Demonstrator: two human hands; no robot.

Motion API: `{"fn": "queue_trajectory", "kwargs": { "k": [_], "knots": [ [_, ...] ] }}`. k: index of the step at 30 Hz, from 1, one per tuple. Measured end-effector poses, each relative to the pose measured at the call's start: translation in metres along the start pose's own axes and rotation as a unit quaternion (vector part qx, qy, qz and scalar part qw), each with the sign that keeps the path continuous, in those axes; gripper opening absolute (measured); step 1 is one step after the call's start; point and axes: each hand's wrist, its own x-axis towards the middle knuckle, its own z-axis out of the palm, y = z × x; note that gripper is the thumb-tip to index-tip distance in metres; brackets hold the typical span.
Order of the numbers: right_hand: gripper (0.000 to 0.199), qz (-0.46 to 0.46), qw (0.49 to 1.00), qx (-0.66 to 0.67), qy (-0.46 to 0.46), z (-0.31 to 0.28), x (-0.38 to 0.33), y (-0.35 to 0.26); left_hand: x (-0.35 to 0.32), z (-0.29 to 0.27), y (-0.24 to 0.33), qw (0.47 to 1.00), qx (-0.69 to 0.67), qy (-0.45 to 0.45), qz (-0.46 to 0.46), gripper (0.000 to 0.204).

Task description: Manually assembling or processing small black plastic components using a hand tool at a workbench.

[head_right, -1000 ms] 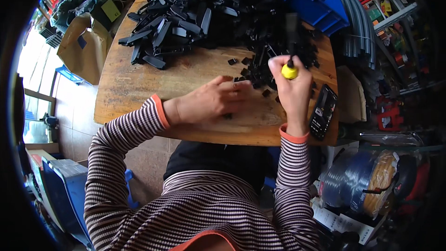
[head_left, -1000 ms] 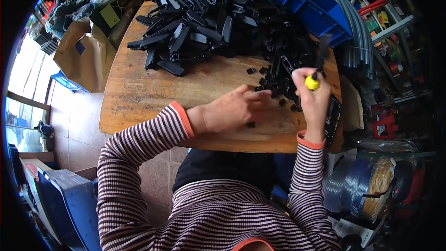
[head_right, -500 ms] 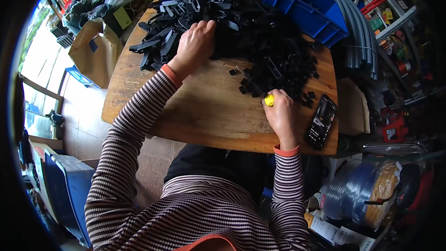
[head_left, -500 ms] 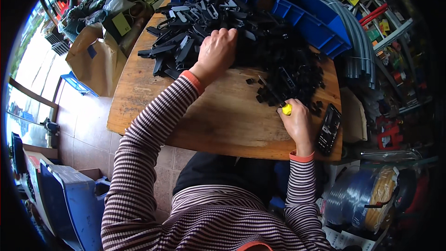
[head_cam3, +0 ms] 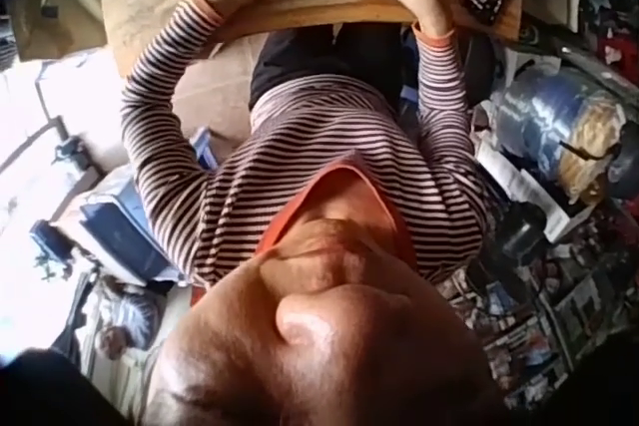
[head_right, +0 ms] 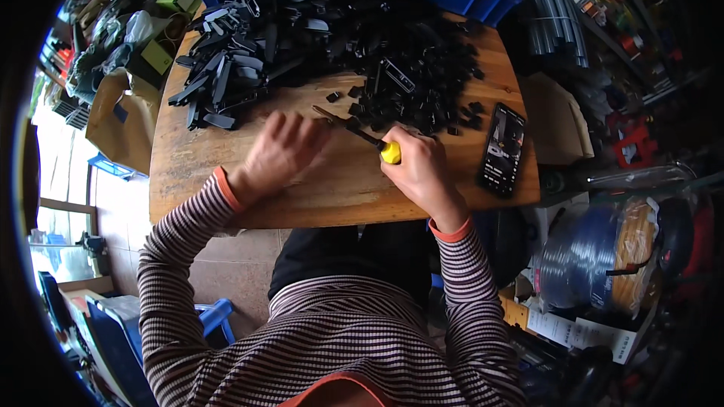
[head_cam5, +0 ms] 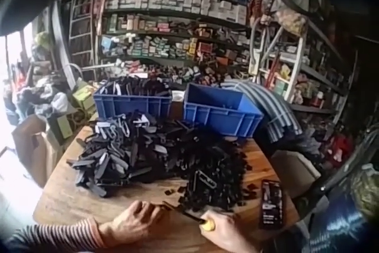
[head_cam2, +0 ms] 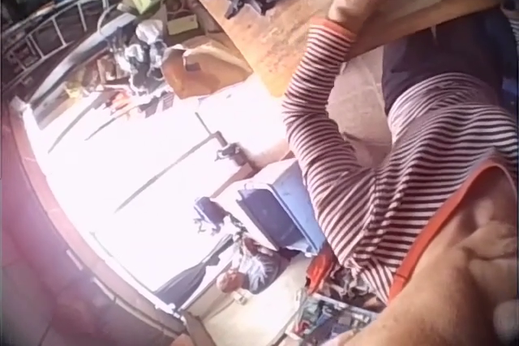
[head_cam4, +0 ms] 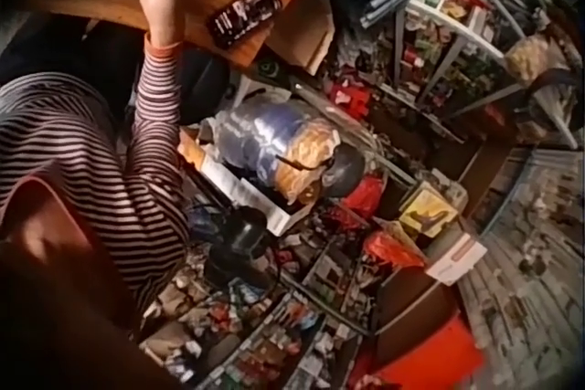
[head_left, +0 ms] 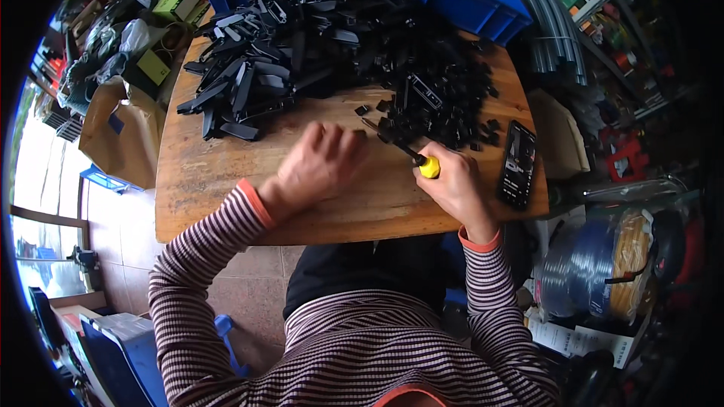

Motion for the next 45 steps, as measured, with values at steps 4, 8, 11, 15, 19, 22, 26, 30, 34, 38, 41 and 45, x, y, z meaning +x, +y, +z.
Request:
{"fn": "queue_trajectory", "kwargs": {
  "k": [4, 8, 11, 15, 19, 22, 26, 30, 34, 38, 41, 45],
  "knots": [
    [0.019, 0.013, 1.000, -0.003, 0.011, 0.006, 0.005, 0.006, -0.002, -0.017, 0.019, 0.995, -0.066, -0.039, 0.060, 0.037],
    [0.018, 0.014, 0.999, 0.011, 0.041, 0.012, 0.006, 0.004, -0.012, -0.012, 0.012, 0.971, -0.231, 0.040, 0.052, 0.037],
    [0.017, -0.008, 0.999, 0.011, 0.049, 0.014, 0.011, 0.002, -0.006, 0.001, -0.006, 0.952, -0.269, 0.067, -0.133, 0.038],
    [0.016, -0.041, 0.998, -0.002, 0.040, 0.021, 0.016, -0.002, -0.025, 0.022, -0.003, 0.954, -0.287, 0.006, -0.087, 0.036],
    [0.016, -0.042, 0.998, -0.009, 0.041, 0.033, 0.016, 0.000, -0.021, -0.007, 0.019, 0.989, -0.112, -0.086, -0.040, 0.045],
    [0.015, -0.052, 0.997, -0.007, 0.048, 0.041, 0.018, 0.000, -0.026, -0.022, 0.036, 0.972, -0.207, -0.099, -0.048, 0.045],
    [0.014, -0.036, 0.998, 0.005, 0.050, 0.045, 0.016, -0.011, -0.041, -0.029, 0.026, 0.944, -0.315, -0.041, -0.085, 0.044],
    [0.013, -0.045, 0.998, 0.028, 0.034, 0.049, 0.017, -0.021, -0.054, -0.023, 0.011, 0.912, -0.399, -0.034, -0.091, 0.044],
    [0.013, -0.060, 0.997, 0.034, 0.015, 0.060, 0.019, -0.034, -0.056, -0.023, 0.023, 0.892, -0.437, -0.062, -0.092, 0.045],
    [0.014, -0.078, 0.997, 0.015, 0.008, 0.071, 0.022, -0.041, -0.058, -0.014, 0.035, 0.898, -0.425, -0.064, -0.094, 0.046],
    [0.018, -0.095, 0.995, -0.004, -0.008, 0.072, 0.025, -0.045, -0.061, -0.011, 0.035, 0.899, -0.423, -0.054, -0.103, 0.044],
    [0.021, -0.104, 0.993, -0.031, -0.036, 0.076, 0.028, -0.046, -0.063, -0.010, 0.036, 0.898, -0.422, -0.044, -0.118, 0.041]
  ]
}}
